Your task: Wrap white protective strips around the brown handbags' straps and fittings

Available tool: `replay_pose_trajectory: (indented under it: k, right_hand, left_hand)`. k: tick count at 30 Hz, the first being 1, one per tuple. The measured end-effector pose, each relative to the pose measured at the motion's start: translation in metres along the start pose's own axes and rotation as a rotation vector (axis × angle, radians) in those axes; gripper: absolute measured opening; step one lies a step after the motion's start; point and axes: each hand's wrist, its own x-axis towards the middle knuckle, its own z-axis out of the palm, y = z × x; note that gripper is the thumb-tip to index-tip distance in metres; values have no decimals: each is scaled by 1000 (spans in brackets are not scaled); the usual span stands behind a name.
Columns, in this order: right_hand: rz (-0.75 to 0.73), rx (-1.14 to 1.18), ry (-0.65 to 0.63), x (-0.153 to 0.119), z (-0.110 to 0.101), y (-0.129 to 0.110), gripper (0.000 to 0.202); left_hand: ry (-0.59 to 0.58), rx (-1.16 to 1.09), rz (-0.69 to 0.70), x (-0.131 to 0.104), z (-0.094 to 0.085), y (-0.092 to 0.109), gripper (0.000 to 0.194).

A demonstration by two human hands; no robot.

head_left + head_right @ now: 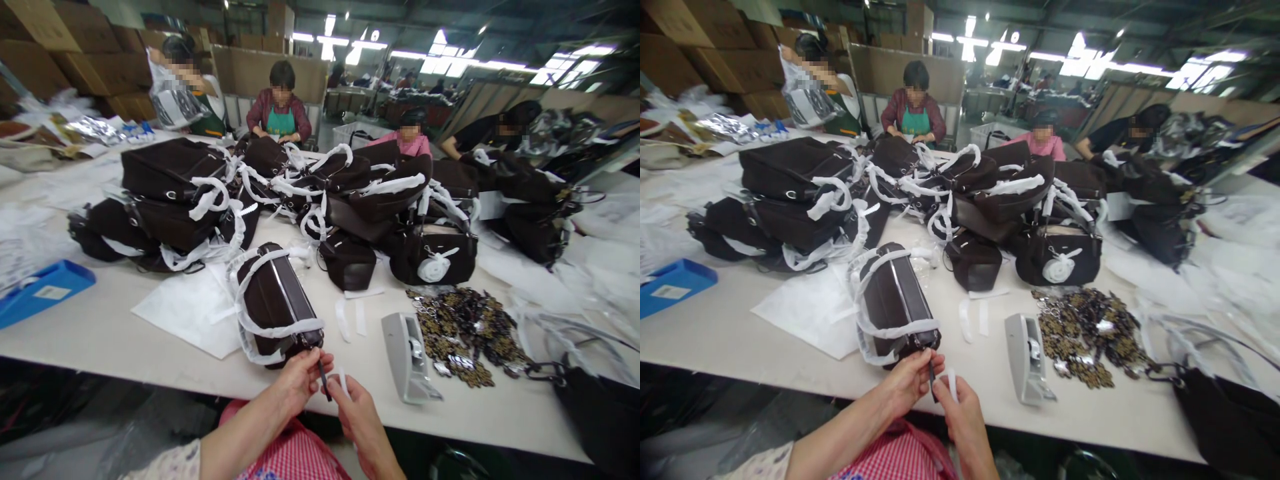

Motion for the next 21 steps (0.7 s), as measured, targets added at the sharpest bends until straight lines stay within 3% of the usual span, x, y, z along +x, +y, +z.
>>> replay_pose_trajectory:
  k: [4,11,17,19,21]
  right_hand:
    - [-74,-180,-15,9,2,-8,35]
    - [-184,-221,3,8,-4,-16,24]
    - [-190,-163,-3,6,-7,-22,33]
    - [-219,-184,23,5,-8,-21,33]
    - [-261,-208,43,2,-10,-18,33]
  left_hand:
    - [-16,2,-1,6,-4,-2,28]
    - [-17,12,31,2,-6,-2,32]
    - [-282,170,73,-17,-4,-11,37]
    - [-272,196,106,-17,-2,-13,36]
    - [-184,202,143,-15,1,-15,35]
